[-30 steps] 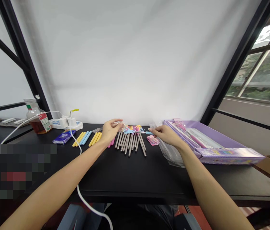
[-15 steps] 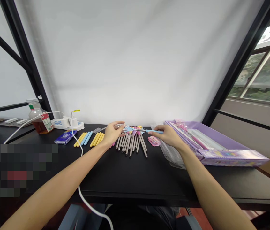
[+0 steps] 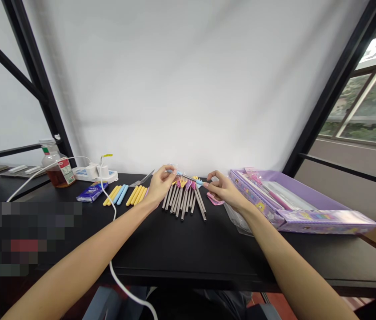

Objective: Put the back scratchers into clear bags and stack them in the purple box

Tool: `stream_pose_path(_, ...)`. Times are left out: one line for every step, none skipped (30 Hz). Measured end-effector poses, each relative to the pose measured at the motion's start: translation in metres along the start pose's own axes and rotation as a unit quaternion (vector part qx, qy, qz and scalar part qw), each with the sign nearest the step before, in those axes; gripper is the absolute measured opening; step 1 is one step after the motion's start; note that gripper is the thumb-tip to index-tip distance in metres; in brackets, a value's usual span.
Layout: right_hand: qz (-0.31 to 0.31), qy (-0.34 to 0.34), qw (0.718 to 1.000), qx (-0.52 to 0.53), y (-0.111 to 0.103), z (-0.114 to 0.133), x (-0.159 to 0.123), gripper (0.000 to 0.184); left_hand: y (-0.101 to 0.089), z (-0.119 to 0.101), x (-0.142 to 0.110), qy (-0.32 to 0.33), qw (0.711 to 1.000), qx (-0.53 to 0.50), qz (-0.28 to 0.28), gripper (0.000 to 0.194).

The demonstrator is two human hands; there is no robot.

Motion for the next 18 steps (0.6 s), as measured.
stream_pose_path(0.007, 0.003, 1.000, 0.005, 0.000, 0.001, 0.000, 0.046, 0.001, 0.000, 0.000, -0.004, 1.000, -0.010, 0.003, 0.038)
stream_pose_path(0.012, 0.006, 1.000, 0.011, 0.000, 0.001, -0.001, 0.046, 0.003, 0.000, -0.001, -0.010, 1.000, -0.014, 0.010, 0.039)
stream_pose_path(0.013, 0.009, 1.000, 0.017, 0.000, 0.001, -0.001, 0.045, 0.004, -0.001, -0.003, -0.017, 1.000, -0.014, 0.019, 0.041)
stream_pose_path(0.011, 0.012, 1.000, 0.023, 0.000, 0.001, -0.001, 0.045, 0.007, -0.001, -0.005, -0.023, 0.999, -0.012, 0.030, 0.042)
stream_pose_path(0.009, 0.015, 0.999, 0.028, 0.000, 0.001, -0.001, 0.045, 0.009, -0.003, -0.007, -0.028, 0.999, -0.007, 0.045, 0.044)
stream_pose_path(0.005, 0.016, 0.999, 0.030, 0.000, 0.000, -0.001, 0.045, 0.012, -0.004, -0.009, -0.031, 0.998, -0.002, 0.061, 0.045)
stream_pose_path(0.000, 0.016, 0.999, 0.031, 0.000, 0.000, -0.001, 0.044, 0.016, -0.005, -0.012, -0.034, 0.996, 0.001, 0.080, 0.046)
stream_pose_path(-0.004, 0.016, 0.999, 0.029, 0.000, -0.001, 0.000, 0.044, 0.019, -0.006, -0.014, -0.038, 0.994, 0.000, 0.102, 0.047)
stream_pose_path(-0.009, 0.015, 1.000, 0.026, 0.001, -0.002, 0.000, 0.044, 0.022, -0.007, -0.016, -0.045, 0.991, -0.002, 0.126, 0.049)
stream_pose_path(-0.015, 0.014, 1.000, 0.023, 0.001, -0.002, 0.001, 0.044, 0.025, -0.007, -0.017, -0.056, 0.987, -0.005, 0.152, 0.052)
stream_pose_path(-0.024, 0.012, 0.999, 0.022, 0.000, -0.002, 0.001, 0.044, 0.026, -0.007, -0.017, -0.071, 0.983, -0.009, 0.168, 0.055)
stream_pose_path(-0.035, 0.008, 0.999, 0.022, -0.001, -0.001, 0.001, 0.044, 0.025, -0.006, -0.017, -0.087, 0.982, -0.015, 0.169, 0.059)
stream_pose_path(-0.048, 0.003, 0.999, 0.022, -0.002, 0.000, 0.001, 0.043, 0.023, -0.004, -0.015, -0.105, 0.982, -0.024, 0.154, 0.062)
stream_pose_path(-0.058, -0.004, 0.998, 0.022, -0.003, 0.001, 0.001, 0.043, 0.018, -0.002, -0.013, -0.123, 0.984, -0.034, 0.126, 0.064)
stream_pose_path(-0.066, -0.012, 0.998, 0.020, -0.005, 0.002, 0.000, 0.042, 0.013, 0.000, -0.010, -0.140, 0.985, -0.047, 0.091, 0.064)
stream_pose_path(-0.069, -0.019, 0.997, 0.014, -0.005, 0.004, 0.000, 0.042, 0.008, 0.002, -0.008, -0.156, 0.984, -0.061, 0.057, 0.062)
stream_pose_path(-0.068, -0.026, 0.997, 0.005, -0.005, 0.006, -0.001, 0.042, 0.004, 0.004, -0.006, -0.170, 0.982, -0.075, 0.031, 0.058)
stream_pose_path(-0.063, -0.032, 0.997, -0.008, -0.004, 0.007, -0.002, 0.042, 0.001, 0.006, -0.004, -0.178, 0.980, -0.086, 0.013, 0.052)
Point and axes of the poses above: each hand's wrist, its own x-axis towards the middle knuckle, its own y-axis out of the palm, z = x × y, the point moved 4 cm from there along x, towards the middle knuckle, and after that the axes turned 1 degree about y, right-handed, at the moved point
